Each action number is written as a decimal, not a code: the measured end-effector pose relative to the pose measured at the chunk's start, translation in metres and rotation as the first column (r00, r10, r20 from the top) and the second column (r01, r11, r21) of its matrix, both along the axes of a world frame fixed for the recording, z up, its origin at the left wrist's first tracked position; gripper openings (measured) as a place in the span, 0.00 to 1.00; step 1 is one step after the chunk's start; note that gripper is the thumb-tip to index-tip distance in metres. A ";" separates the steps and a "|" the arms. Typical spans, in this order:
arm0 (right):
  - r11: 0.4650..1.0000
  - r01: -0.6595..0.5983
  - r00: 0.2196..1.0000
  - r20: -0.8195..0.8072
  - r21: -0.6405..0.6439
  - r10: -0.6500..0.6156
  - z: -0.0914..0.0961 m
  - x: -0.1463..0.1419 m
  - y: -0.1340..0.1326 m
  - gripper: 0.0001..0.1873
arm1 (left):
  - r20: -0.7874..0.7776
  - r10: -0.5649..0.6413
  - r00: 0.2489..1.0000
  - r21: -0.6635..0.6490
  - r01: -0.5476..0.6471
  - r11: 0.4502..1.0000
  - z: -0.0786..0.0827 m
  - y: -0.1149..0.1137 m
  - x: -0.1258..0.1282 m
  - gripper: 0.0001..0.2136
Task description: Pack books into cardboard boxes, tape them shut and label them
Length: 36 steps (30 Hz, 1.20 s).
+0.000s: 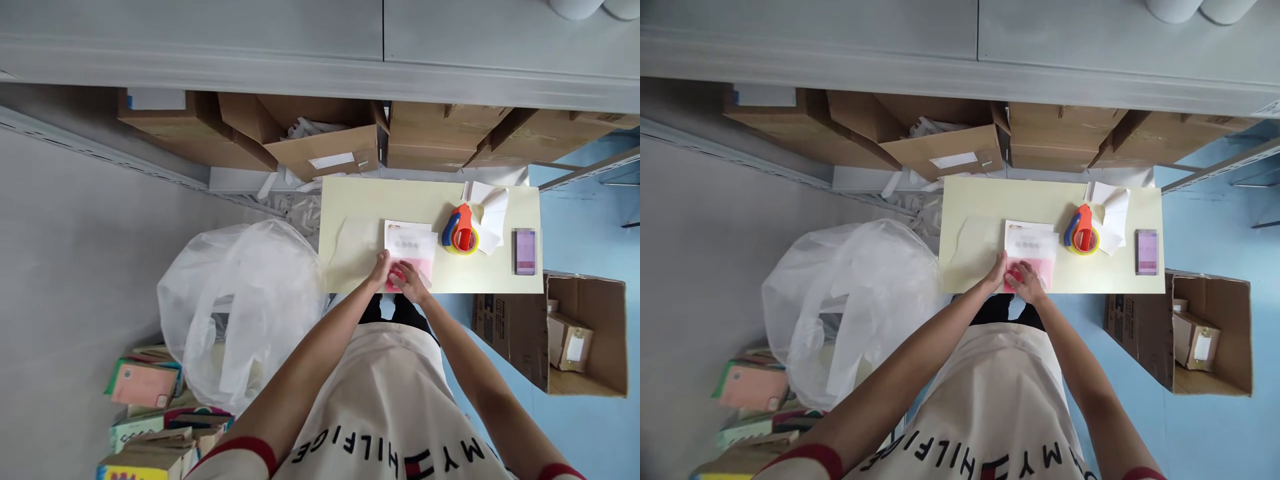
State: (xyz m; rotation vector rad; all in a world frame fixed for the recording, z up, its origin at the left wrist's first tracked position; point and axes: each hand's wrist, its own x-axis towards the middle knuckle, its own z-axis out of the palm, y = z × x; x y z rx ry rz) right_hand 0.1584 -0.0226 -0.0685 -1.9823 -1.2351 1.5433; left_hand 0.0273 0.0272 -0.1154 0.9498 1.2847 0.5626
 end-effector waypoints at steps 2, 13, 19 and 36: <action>0.998 -0.056 0.996 0.071 0.006 0.055 0.005 -0.002 -0.005 0.30 | -0.089 -0.056 0.994 -0.009 0.056 0.998 -0.003 0.001 0.002 0.19; 0.995 -0.066 0.989 -0.134 -0.073 0.056 0.060 0.093 -0.083 0.22 | -0.326 -0.198 0.925 0.100 0.242 0.965 0.025 0.019 -0.016 0.18; 0.929 0.255 0.859 0.378 0.267 -0.344 -0.030 0.081 -0.046 0.29 | -0.441 -0.229 0.868 0.459 0.437 0.773 0.061 -0.001 0.008 0.16; 0.817 0.577 0.798 -0.206 -0.014 -0.567 -0.037 0.063 -0.014 0.20 | -0.631 -0.335 0.700 0.345 0.640 0.687 0.004 -0.039 0.034 0.25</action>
